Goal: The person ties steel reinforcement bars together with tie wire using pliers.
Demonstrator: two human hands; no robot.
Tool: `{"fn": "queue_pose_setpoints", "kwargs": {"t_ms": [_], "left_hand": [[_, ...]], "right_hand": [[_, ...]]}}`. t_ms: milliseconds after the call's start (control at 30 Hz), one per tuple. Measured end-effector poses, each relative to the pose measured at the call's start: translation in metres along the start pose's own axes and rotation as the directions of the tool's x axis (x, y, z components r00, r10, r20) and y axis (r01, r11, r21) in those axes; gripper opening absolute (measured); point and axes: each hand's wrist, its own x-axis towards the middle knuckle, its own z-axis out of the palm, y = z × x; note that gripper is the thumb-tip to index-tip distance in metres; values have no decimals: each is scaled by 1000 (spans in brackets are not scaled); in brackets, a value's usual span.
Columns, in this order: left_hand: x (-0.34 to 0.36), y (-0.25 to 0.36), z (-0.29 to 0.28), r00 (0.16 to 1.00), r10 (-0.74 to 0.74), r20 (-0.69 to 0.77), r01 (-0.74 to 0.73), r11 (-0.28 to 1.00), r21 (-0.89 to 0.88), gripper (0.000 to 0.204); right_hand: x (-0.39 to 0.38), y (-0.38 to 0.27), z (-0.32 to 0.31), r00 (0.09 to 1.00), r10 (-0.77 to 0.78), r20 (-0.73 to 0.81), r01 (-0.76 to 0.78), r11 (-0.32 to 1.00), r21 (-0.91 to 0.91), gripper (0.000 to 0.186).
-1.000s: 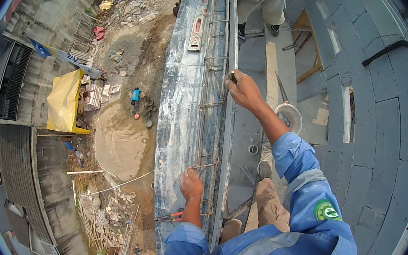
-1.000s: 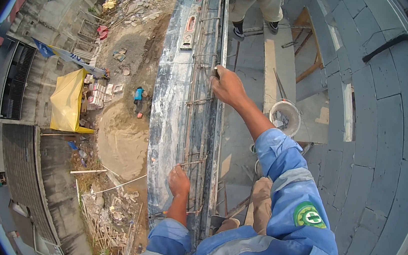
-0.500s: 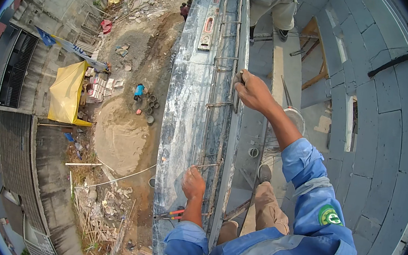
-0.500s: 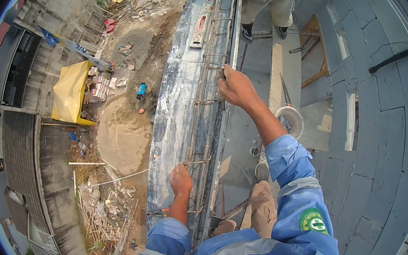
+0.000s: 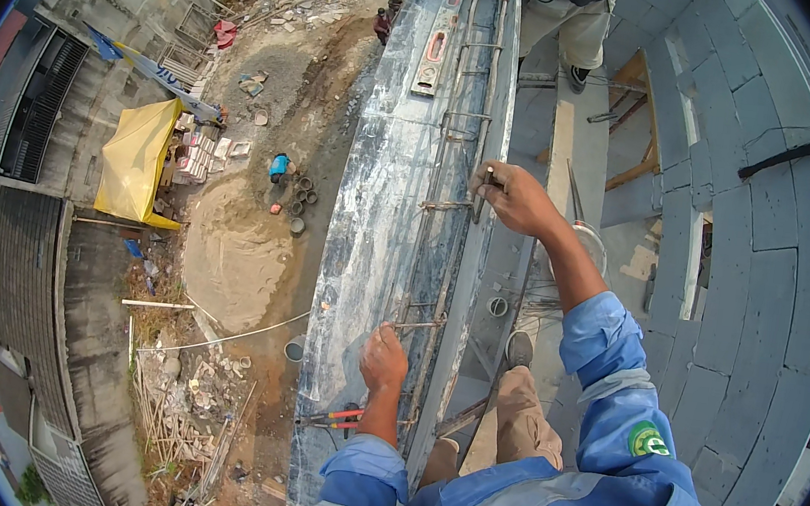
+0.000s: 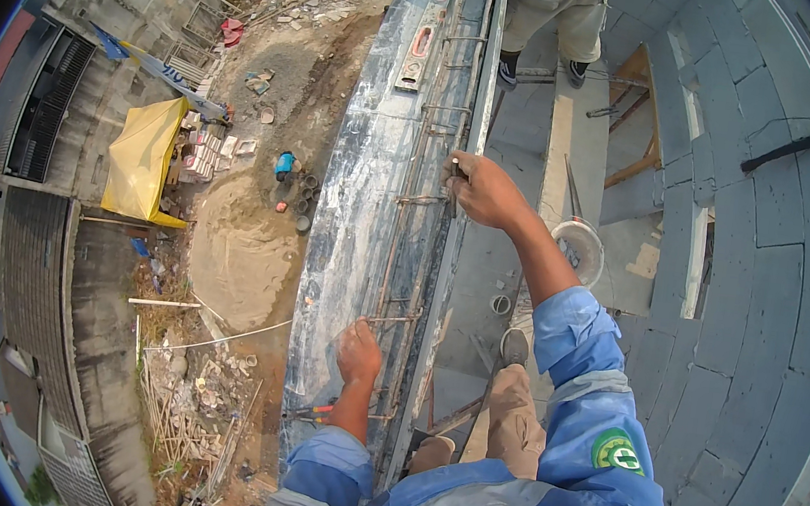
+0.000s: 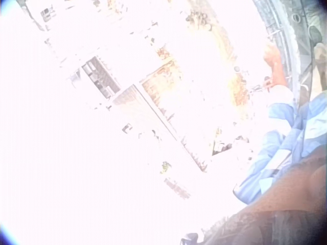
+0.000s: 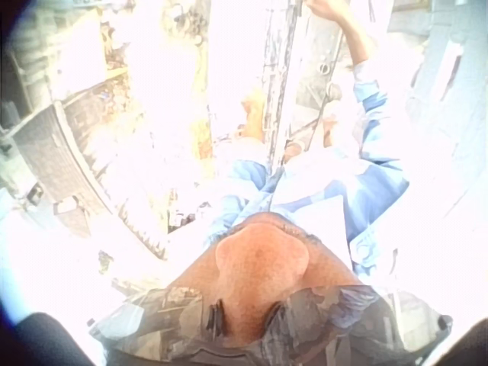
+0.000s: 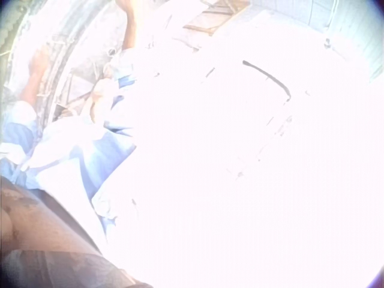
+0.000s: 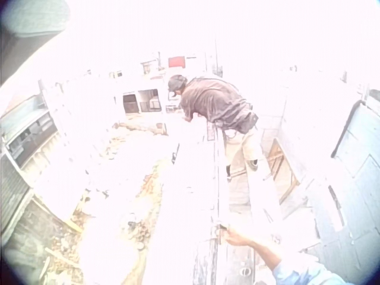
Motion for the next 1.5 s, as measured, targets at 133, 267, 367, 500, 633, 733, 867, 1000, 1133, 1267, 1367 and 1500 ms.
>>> {"fn": "queue_pose_setpoints", "kwargs": {"t_ms": [133,267,367,500,633,733,867,1000,1133,1267,1367,1500], "left_hand": [[0,-1,3,999,-40,12,40,999,-7,49],[-1,0,1,999,-44,15,45,999,-23,50],[0,-1,0,999,-32,3,32,999,-37,50],[-2,7,-6,999,-49,11,49,998,-30,49],[-2,3,-2,1000,-27,17,27,999,-27,49],[-3,3,-2,1000,-19,9,19,1000,-13,49],[-3,-2,2,1000,-22,5,23,1000,-16,50],[0,2,1,998,-59,10,59,998,-10,51],[2,0,-2,998,-60,31,60,998,-1,50],[0,1,-1,999,-27,24,26,999,26,48],[-2,-7,4,1000,12,13,-13,996,90,47],[-3,-14,8,996,87,-31,-83,991,109,44]], "right_hand": [[21,9,-11,995,0,104,-25,970,242,12],[32,-3,-15,991,-12,131,-10,986,167,11],[35,-19,-21,982,-69,174,57,996,71,11],[39,-21,-21,959,-118,259,85,987,134,10],[47,-21,-25,946,-61,319,68,998,-13,11],[45,-10,-19,926,-90,366,139,984,-111,12],[40,19,-7,988,-122,95,135,981,-139,14],[45,39,-10,979,-148,-143,134,985,-105,16],[56,36,-20,970,-41,-241,13,993,-117,16],[75,57,-21,933,-81,-351,54,995,-86,15],[89,62,-20,925,-66,-373,24,993,-117,15],[104,66,-18,915,-26,-402,10,999,-42,16]]}}
